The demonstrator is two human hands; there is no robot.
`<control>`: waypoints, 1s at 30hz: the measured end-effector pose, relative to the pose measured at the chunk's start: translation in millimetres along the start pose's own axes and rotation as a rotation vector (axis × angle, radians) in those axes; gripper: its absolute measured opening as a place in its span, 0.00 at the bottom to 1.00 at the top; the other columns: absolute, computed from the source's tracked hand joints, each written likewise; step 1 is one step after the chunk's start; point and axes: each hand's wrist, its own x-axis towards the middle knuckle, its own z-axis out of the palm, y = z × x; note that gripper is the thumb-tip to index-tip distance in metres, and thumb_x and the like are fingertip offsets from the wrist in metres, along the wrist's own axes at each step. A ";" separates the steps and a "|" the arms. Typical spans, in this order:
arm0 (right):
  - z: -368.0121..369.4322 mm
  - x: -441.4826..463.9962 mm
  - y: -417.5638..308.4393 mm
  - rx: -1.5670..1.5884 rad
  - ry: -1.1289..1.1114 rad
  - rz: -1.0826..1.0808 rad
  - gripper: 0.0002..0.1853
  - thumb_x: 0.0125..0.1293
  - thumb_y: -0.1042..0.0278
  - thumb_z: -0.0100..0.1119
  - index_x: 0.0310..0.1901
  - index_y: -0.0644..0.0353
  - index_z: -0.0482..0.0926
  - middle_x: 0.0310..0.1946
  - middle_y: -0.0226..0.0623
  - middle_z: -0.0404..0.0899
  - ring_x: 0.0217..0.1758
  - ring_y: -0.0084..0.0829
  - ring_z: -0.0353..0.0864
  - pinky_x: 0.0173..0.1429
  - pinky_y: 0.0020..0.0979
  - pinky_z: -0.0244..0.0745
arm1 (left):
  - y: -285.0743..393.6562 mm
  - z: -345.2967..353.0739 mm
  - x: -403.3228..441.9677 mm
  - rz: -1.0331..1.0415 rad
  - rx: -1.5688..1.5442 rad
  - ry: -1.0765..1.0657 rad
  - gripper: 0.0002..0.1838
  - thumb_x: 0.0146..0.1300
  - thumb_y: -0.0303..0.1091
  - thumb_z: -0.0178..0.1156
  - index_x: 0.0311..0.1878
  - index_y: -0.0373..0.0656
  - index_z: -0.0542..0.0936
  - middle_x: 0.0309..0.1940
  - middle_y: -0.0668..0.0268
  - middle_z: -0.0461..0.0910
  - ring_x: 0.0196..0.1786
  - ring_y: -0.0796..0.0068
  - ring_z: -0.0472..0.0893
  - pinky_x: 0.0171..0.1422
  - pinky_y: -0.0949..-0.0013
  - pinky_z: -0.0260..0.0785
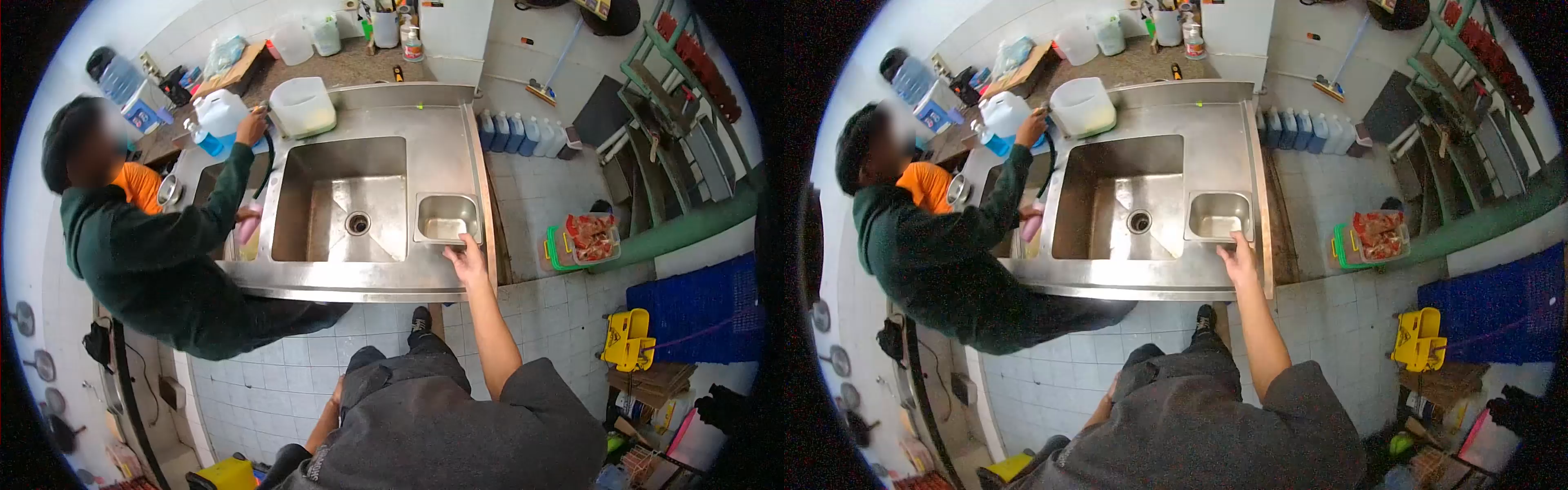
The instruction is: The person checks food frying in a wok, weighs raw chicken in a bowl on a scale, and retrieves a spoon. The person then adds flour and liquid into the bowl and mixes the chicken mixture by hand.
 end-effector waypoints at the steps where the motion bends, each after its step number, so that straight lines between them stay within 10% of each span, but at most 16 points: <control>1: -5.5 17.6 2.3 0.011 0.019 -0.001 0.22 0.58 0.67 0.59 0.51 0.68 0.69 0.48 0.47 0.71 0.52 0.44 0.72 0.57 0.44 0.75 | 2.8 3.0 -0.1 -0.035 0.004 0.011 0.31 0.62 0.59 0.50 0.50 0.36 0.77 0.47 0.56 0.80 0.44 0.62 0.79 0.56 0.59 0.71; 7: -8.0 26.6 0.6 0.204 -0.109 -0.101 0.16 0.62 0.74 0.55 0.51 0.67 0.69 0.46 0.46 0.72 0.47 0.37 0.75 0.56 0.40 0.77 | 23.1 6.8 -7.1 -0.269 0.095 0.025 0.32 0.62 0.59 0.51 0.52 0.36 0.76 0.47 0.56 0.79 0.46 0.62 0.79 0.57 0.59 0.69; 16: -86.5 -93.5 58.0 0.068 0.014 -0.179 0.17 0.70 0.54 0.43 0.46 0.58 0.76 0.43 0.35 0.80 0.45 0.29 0.80 0.52 0.33 0.75 | 154.3 8.9 45.6 -0.692 0.646 -0.176 0.33 0.61 0.59 0.52 0.54 0.36 0.74 0.49 0.57 0.79 0.49 0.62 0.78 0.59 0.58 0.67; 18: -102.9 -160.5 96.7 0.118 0.340 -0.192 0.17 0.67 0.53 0.50 0.46 0.58 0.76 0.40 0.34 0.81 0.41 0.27 0.81 0.44 0.29 0.77 | 190.1 44.6 76.9 -0.777 0.849 -0.262 0.33 0.61 0.59 0.52 0.54 0.36 0.74 0.49 0.57 0.78 0.49 0.62 0.77 0.60 0.58 0.67; 20: -165.8 -200.4 180.9 -0.131 0.620 -0.269 0.17 0.64 0.54 0.52 0.39 0.61 0.79 0.34 0.37 0.81 0.38 0.24 0.79 0.41 0.27 0.76 | 220.2 91.5 107.0 -0.824 1.048 -0.335 0.33 0.61 0.59 0.53 0.55 0.36 0.74 0.49 0.58 0.78 0.50 0.62 0.77 0.60 0.58 0.67; 22: -235.3 -236.7 297.7 -0.816 0.876 0.155 0.21 0.62 0.51 0.48 0.36 0.61 0.82 0.38 0.45 0.81 0.43 0.34 0.81 0.45 0.39 0.73 | 236.0 120.3 115.7 -0.868 1.220 -0.370 0.33 0.61 0.59 0.53 0.55 0.36 0.73 0.50 0.58 0.78 0.50 0.62 0.77 0.61 0.58 0.66; 24: -295.5 -258.7 459.3 -0.657 1.026 0.294 0.25 0.62 0.45 0.48 0.44 0.59 0.82 0.45 0.42 0.81 0.48 0.41 0.79 0.53 0.44 0.70 | 235.2 134.5 107.2 -0.903 1.337 -0.380 0.34 0.60 0.59 0.53 0.56 0.37 0.73 0.50 0.58 0.78 0.51 0.62 0.77 0.61 0.58 0.66; 25: -311.1 -211.2 569.6 -0.792 0.793 -0.650 0.30 0.61 0.42 0.51 0.55 0.59 0.75 0.52 0.42 0.76 0.53 0.38 0.75 0.57 0.38 0.69 | 235.9 140.4 102.6 -0.916 1.389 -0.381 0.34 0.60 0.59 0.53 0.56 0.37 0.73 0.50 0.58 0.78 0.51 0.62 0.77 0.62 0.58 0.66; 30: -248.0 -251.3 603.4 -0.244 0.898 -0.561 0.29 0.62 0.43 0.51 0.56 0.58 0.74 0.52 0.40 0.77 0.53 0.37 0.75 0.57 0.38 0.69 | 192.0 158.5 63.4 -0.966 1.597 -0.363 0.35 0.60 0.59 0.54 0.57 0.37 0.72 0.51 0.59 0.78 0.53 0.62 0.76 0.63 0.57 0.65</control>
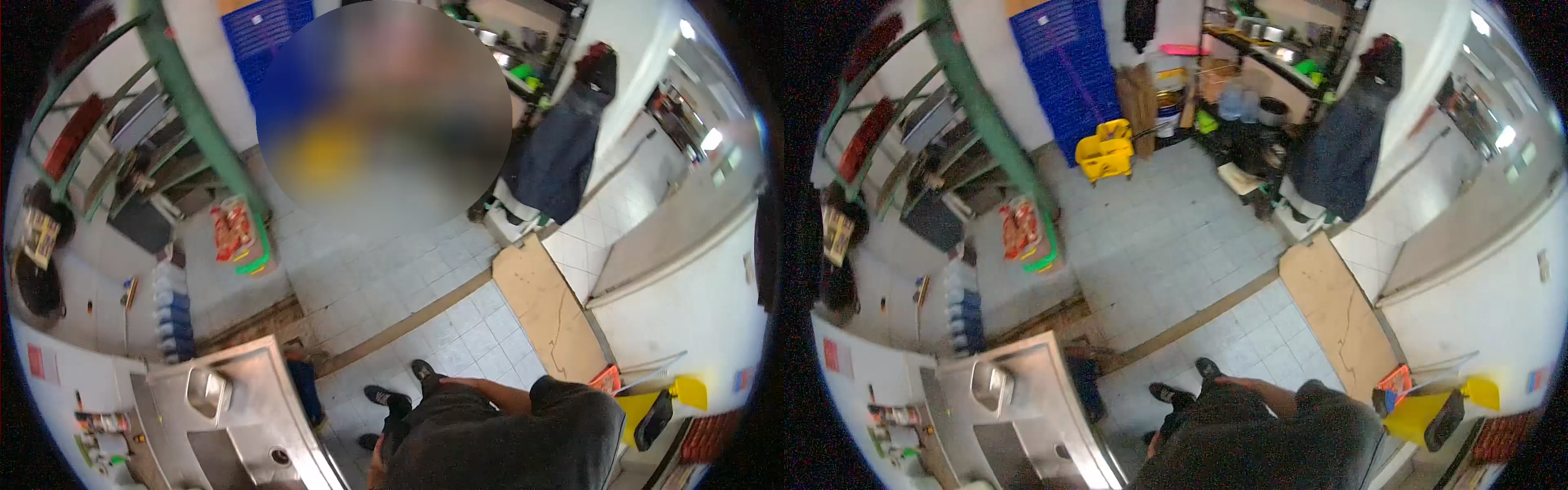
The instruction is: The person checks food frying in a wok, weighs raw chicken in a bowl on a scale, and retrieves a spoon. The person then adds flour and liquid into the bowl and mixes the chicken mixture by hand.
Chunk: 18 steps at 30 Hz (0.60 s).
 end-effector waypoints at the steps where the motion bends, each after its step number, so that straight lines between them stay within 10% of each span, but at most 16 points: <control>1: -6.4 -30.9 -0.2 0.097 0.018 0.072 0.29 0.62 0.43 0.51 0.56 0.58 0.74 0.52 0.39 0.77 0.53 0.37 0.75 0.58 0.38 0.69 | -1.0 15.1 2.8 -0.019 0.022 0.010 0.35 0.60 0.59 0.54 0.57 0.37 0.72 0.51 0.59 0.77 0.53 0.62 0.76 0.63 0.57 0.64; 7: -31.4 -137.3 -17.7 0.692 0.025 0.484 0.29 0.63 0.43 0.50 0.57 0.58 0.73 0.51 0.37 0.77 0.53 0.35 0.75 0.59 0.38 0.68 | -18.6 58.5 45.0 -0.108 0.085 0.083 0.35 0.59 0.59 0.54 0.59 0.37 0.71 0.52 0.59 0.77 0.54 0.62 0.75 0.64 0.57 0.63; 9: -85.3 -161.9 -70.9 0.789 -0.026 0.759 0.26 0.67 0.48 0.47 0.60 0.55 0.70 0.53 0.36 0.76 0.52 0.33 0.75 0.58 0.39 0.70 | -18.8 32.5 117.5 1.229 0.793 -0.631 0.37 0.55 0.62 0.58 0.57 0.39 0.73 0.49 0.58 0.79 0.50 0.61 0.78 0.59 0.60 0.68; 10: -93.4 -169.0 -71.8 0.800 0.043 0.761 0.29 0.64 0.43 0.49 0.59 0.56 0.71 0.55 0.37 0.75 0.54 0.35 0.75 0.60 0.39 0.68 | -20.9 65.0 90.1 1.214 0.790 -0.634 0.37 0.55 0.62 0.58 0.57 0.39 0.73 0.49 0.58 0.79 0.50 0.61 0.78 0.59 0.60 0.68; 12: -109.3 -193.3 1.1 0.816 0.113 0.760 0.33 0.61 0.38 0.51 0.58 0.58 0.72 0.57 0.39 0.73 0.55 0.37 0.74 0.62 0.39 0.66 | 7.1 204.6 5.4 0.148 0.560 0.185 0.37 0.51 0.63 0.61 0.54 0.39 0.75 0.45 0.57 0.80 0.44 0.60 0.79 0.54 0.59 0.70; 14: -103.2 -147.4 114.1 0.545 -0.176 -0.138 0.33 0.61 0.38 0.50 0.59 0.56 0.71 0.55 0.42 0.74 0.55 0.39 0.74 0.60 0.41 0.68 | 26.1 205.6 52.3 0.069 0.582 0.113 0.38 0.53 0.62 0.59 0.59 0.41 0.70 0.53 0.58 0.73 0.53 0.60 0.74 0.58 0.59 0.67; 15: -130.5 -175.3 68.1 0.538 -0.188 -0.137 0.33 0.61 0.38 0.50 0.59 0.56 0.71 0.55 0.42 0.74 0.55 0.39 0.74 0.60 0.41 0.68 | 32.1 208.5 69.1 -0.017 0.602 0.041 0.40 0.56 0.61 0.57 0.64 0.42 0.66 0.60 0.59 0.67 0.62 0.61 0.68 0.62 0.59 0.63; 17: -177.0 -142.9 -113.0 0.277 -0.086 1.107 0.31 0.62 0.43 0.49 0.60 0.57 0.69 0.53 0.45 0.75 0.52 0.38 0.76 0.56 0.43 0.71 | 37.3 233.7 62.8 0.164 0.663 0.000 0.34 0.58 0.58 0.56 0.59 0.42 0.70 0.55 0.59 0.71 0.56 0.62 0.71 0.59 0.60 0.65; 18: -196.8 -146.5 -151.4 0.356 -0.052 0.888 0.29 0.63 0.48 0.49 0.59 0.61 0.68 0.51 0.46 0.76 0.48 0.38 0.79 0.50 0.42 0.73 | 44.4 245.0 59.8 0.336 0.741 -0.037 0.29 0.59 0.55 0.56 0.55 0.42 0.75 0.49 0.59 0.76 0.51 0.63 0.75 0.55 0.60 0.67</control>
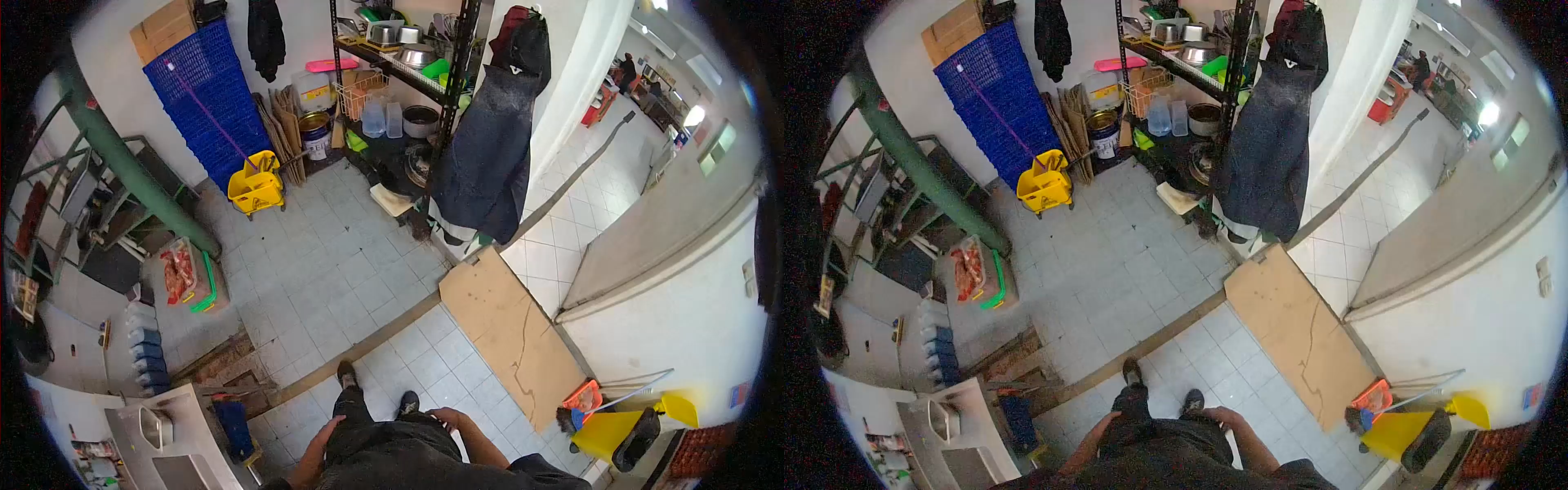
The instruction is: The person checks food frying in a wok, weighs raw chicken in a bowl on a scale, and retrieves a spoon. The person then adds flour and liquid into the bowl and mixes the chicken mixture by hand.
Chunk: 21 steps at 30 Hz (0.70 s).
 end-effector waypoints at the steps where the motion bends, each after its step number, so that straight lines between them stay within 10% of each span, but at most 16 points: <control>1: -9.1 8.9 -5.5 0.000 0.000 -0.002 0.29 0.63 0.48 0.49 0.59 0.61 0.68 0.51 0.46 0.76 0.48 0.38 0.79 0.50 0.42 0.73 | 6.4 0.2 11.5 0.001 0.001 0.001 0.29 0.59 0.55 0.56 0.55 0.42 0.75 0.49 0.59 0.76 0.51 0.63 0.75 0.55 0.60 0.67; 5: -79.4 65.9 -46.1 0.405 0.207 -0.329 0.24 0.65 0.54 0.48 0.57 0.60 0.69 0.50 0.44 0.76 0.45 0.40 0.81 0.47 0.40 0.75 | 64.1 1.7 70.5 -0.148 -0.212 0.058 0.29 0.58 0.55 0.56 0.54 0.41 0.75 0.48 0.60 0.77 0.49 0.64 0.76 0.57 0.63 0.67; 13: -191.3 108.5 -110.1 0.447 0.435 0.075 0.11 0.62 0.58 0.46 0.39 0.51 0.76 0.24 0.33 0.75 0.24 0.30 0.75 0.33 0.38 0.71 | 210.1 -52.6 172.8 0.267 -0.007 -0.188 0.36 0.56 0.64 0.54 0.57 0.42 0.73 0.52 0.62 0.75 0.53 0.67 0.74 0.60 0.66 0.65; 16: -188.0 103.8 -154.7 0.512 0.441 0.069 0.14 0.62 0.56 0.54 0.43 0.55 0.75 0.34 0.36 0.80 0.33 0.35 0.81 0.40 0.41 0.75 | 305.6 -64.5 231.3 -0.248 0.478 -0.167 0.32 0.60 0.61 0.51 0.56 0.43 0.73 0.47 0.61 0.75 0.50 0.67 0.76 0.54 0.61 0.67; 19: -179.9 96.9 -226.6 0.553 0.417 -0.038 0.18 0.58 0.56 0.58 0.47 0.55 0.76 0.36 0.38 0.81 0.38 0.39 0.81 0.41 0.43 0.74 | 385.3 -61.4 282.3 0.027 0.410 -0.322 0.32 0.62 0.55 0.54 0.66 0.49 0.64 0.62 0.61 0.66 0.60 0.63 0.71 0.58 0.56 0.64; 21: -206.5 180.2 -203.6 0.100 0.381 -0.733 0.19 0.54 0.57 0.59 0.45 0.58 0.78 0.37 0.43 0.81 0.41 0.43 0.80 0.45 0.41 0.74 | 475.0 -22.0 276.6 0.231 0.336 -0.217 0.29 0.61 0.54 0.54 0.56 0.39 0.71 0.45 0.60 0.76 0.44 0.68 0.79 0.50 0.64 0.70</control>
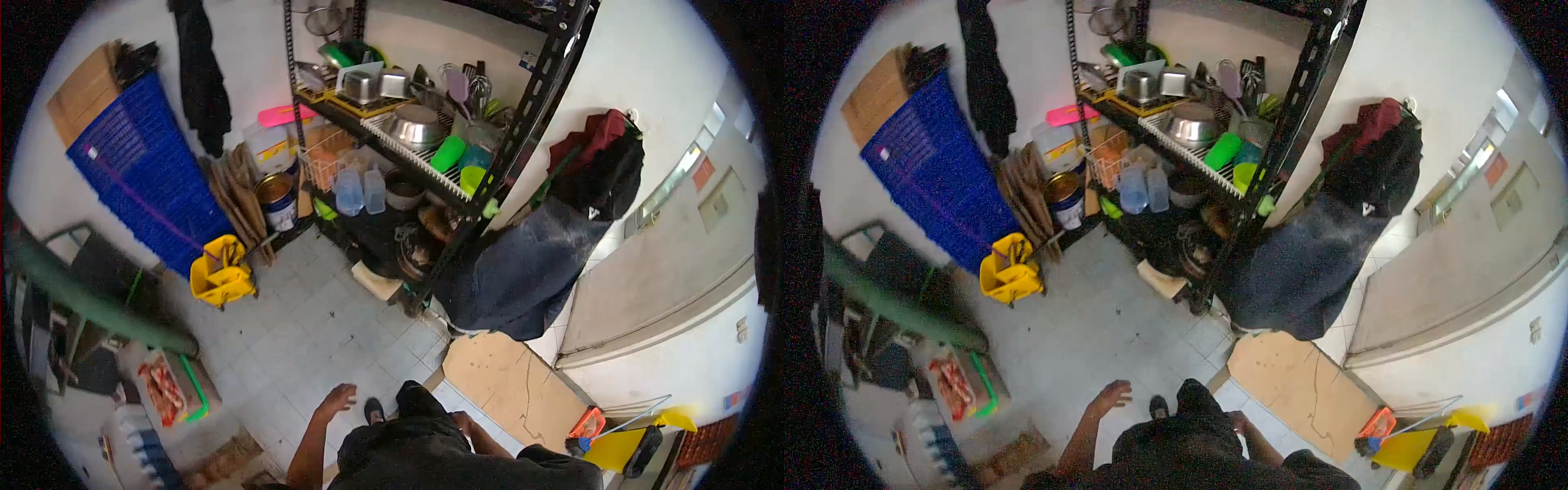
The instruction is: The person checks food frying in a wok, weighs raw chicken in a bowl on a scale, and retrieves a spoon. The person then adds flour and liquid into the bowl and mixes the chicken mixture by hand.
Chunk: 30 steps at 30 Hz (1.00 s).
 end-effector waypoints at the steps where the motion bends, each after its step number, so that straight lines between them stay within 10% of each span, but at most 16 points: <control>1: 1.2 6.3 -81.7 -0.285 -0.049 0.107 0.19 0.53 0.56 0.58 0.43 0.60 0.79 0.39 0.47 0.80 0.44 0.45 0.79 0.48 0.39 0.73 | 29.4 -4.2 28.6 0.002 0.019 -0.015 0.29 0.61 0.54 0.54 0.56 0.39 0.71 0.45 0.60 0.76 0.44 0.68 0.79 0.50 0.64 0.70; 6: -32.7 108.2 -131.4 -0.376 0.131 0.085 0.23 0.58 0.50 0.55 0.49 0.57 0.76 0.44 0.46 0.79 0.51 0.46 0.77 0.53 0.44 0.72 | 130.6 -25.6 142.4 0.211 -0.054 0.119 0.27 0.60 0.45 0.59 0.56 0.35 0.69 0.46 0.59 0.77 0.47 0.67 0.79 0.50 0.65 0.72; 7: -52.4 113.9 -254.5 -0.730 -0.112 0.204 0.21 0.61 0.51 0.53 0.50 0.55 0.76 0.48 0.45 0.78 0.53 0.46 0.76 0.54 0.41 0.71 | 150.6 -30.7 142.7 0.279 -0.091 0.082 0.27 0.61 0.46 0.59 0.53 0.33 0.70 0.45 0.59 0.78 0.45 0.67 0.79 0.47 0.67 0.73; 8: -73.4 164.1 -197.4 -1.105 -0.170 -0.296 0.18 0.65 0.53 0.48 0.49 0.54 0.76 0.47 0.41 0.79 0.50 0.43 0.77 0.53 0.39 0.72 | 156.2 -40.7 167.7 0.276 -0.081 0.069 0.27 0.61 0.46 0.59 0.53 0.33 0.70 0.45 0.59 0.78 0.45 0.67 0.79 0.47 0.67 0.73; 10: -105.7 210.2 -244.8 -0.015 -0.056 -0.367 0.14 0.67 0.56 0.46 0.41 0.55 0.76 0.37 0.40 0.78 0.42 0.37 0.78 0.47 0.38 0.72 | 118.4 -84.9 229.6 0.195 -0.119 -0.006 0.27 0.59 0.47 0.60 0.52 0.34 0.70 0.45 0.58 0.78 0.45 0.66 0.80 0.45 0.65 0.73; 11: -115.8 185.4 -390.4 -0.524 0.087 -0.215 0.14 0.67 0.55 0.47 0.39 0.57 0.76 0.34 0.43 0.78 0.40 0.37 0.78 0.44 0.38 0.72 | 87.1 -111.6 259.8 0.260 0.200 0.067 0.26 0.61 0.47 0.59 0.51 0.35 0.70 0.43 0.59 0.79 0.43 0.67 0.80 0.43 0.66 0.73; 16: -162.6 165.2 -688.8 -0.723 0.088 -0.664 0.12 0.66 0.58 0.53 0.38 0.58 0.77 0.30 0.42 0.78 0.35 0.39 0.79 0.37 0.37 0.72 | 111.0 -179.2 300.6 0.539 1.540 -0.012 0.14 0.60 0.42 0.57 0.42 0.42 0.78 0.32 0.65 0.81 0.29 0.69 0.77 0.37 0.66 0.72; 18: -169.3 154.9 -744.7 -0.698 0.126 -0.722 0.12 0.65 0.58 0.55 0.37 0.59 0.77 0.30 0.41 0.78 0.34 0.38 0.79 0.35 0.37 0.72 | 76.9 -225.1 322.7 0.070 0.419 -0.099 0.14 0.65 0.41 0.50 0.39 0.41 0.79 0.30 0.64 0.81 0.30 0.64 0.80 0.25 0.64 0.69; 20: -175.2 144.1 -796.1 -0.627 0.131 -0.780 0.11 0.63 0.60 0.56 0.39 0.58 0.77 0.31 0.41 0.78 0.33 0.38 0.79 0.35 0.38 0.72 | 82.7 -266.5 349.3 0.086 0.515 -0.159 0.14 0.64 0.42 0.50 0.39 0.41 0.79 0.31 0.64 0.81 0.30 0.64 0.80 0.25 0.64 0.69; 25: -201.2 134.4 -886.4 -1.247 1.191 -0.257 0.12 0.61 0.63 0.55 0.43 0.58 0.76 0.36 0.45 0.77 0.39 0.45 0.78 0.37 0.42 0.74 | 148.6 -325.5 427.3 0.155 0.867 -0.328 0.14 0.62 0.44 0.51 0.40 0.45 0.79 0.33 0.64 0.81 0.32 0.65 0.80 0.24 0.65 0.68; 29: -264.3 149.7 -951.5 -1.094 1.513 0.170 0.09 0.62 0.64 0.53 0.42 0.53 0.77 0.38 0.45 0.79 0.40 0.47 0.79 0.43 0.44 0.75 | 219.4 -323.1 520.7 0.178 1.079 -0.408 0.15 0.61 0.46 0.51 0.41 0.47 0.79 0.35 0.64 0.81 0.33 0.66 0.80 0.23 0.66 0.67; 30: -294.8 155.2 -943.9 -1.268 1.604 -0.018 0.09 0.62 0.61 0.52 0.39 0.53 0.77 0.36 0.47 0.79 0.40 0.47 0.79 0.44 0.45 0.74 | 228.4 -327.0 525.3 0.186 1.125 -0.415 0.15 0.61 0.46 0.51 0.42 0.48 0.79 0.35 0.64 0.81 0.33 0.66 0.81 0.23 0.66 0.67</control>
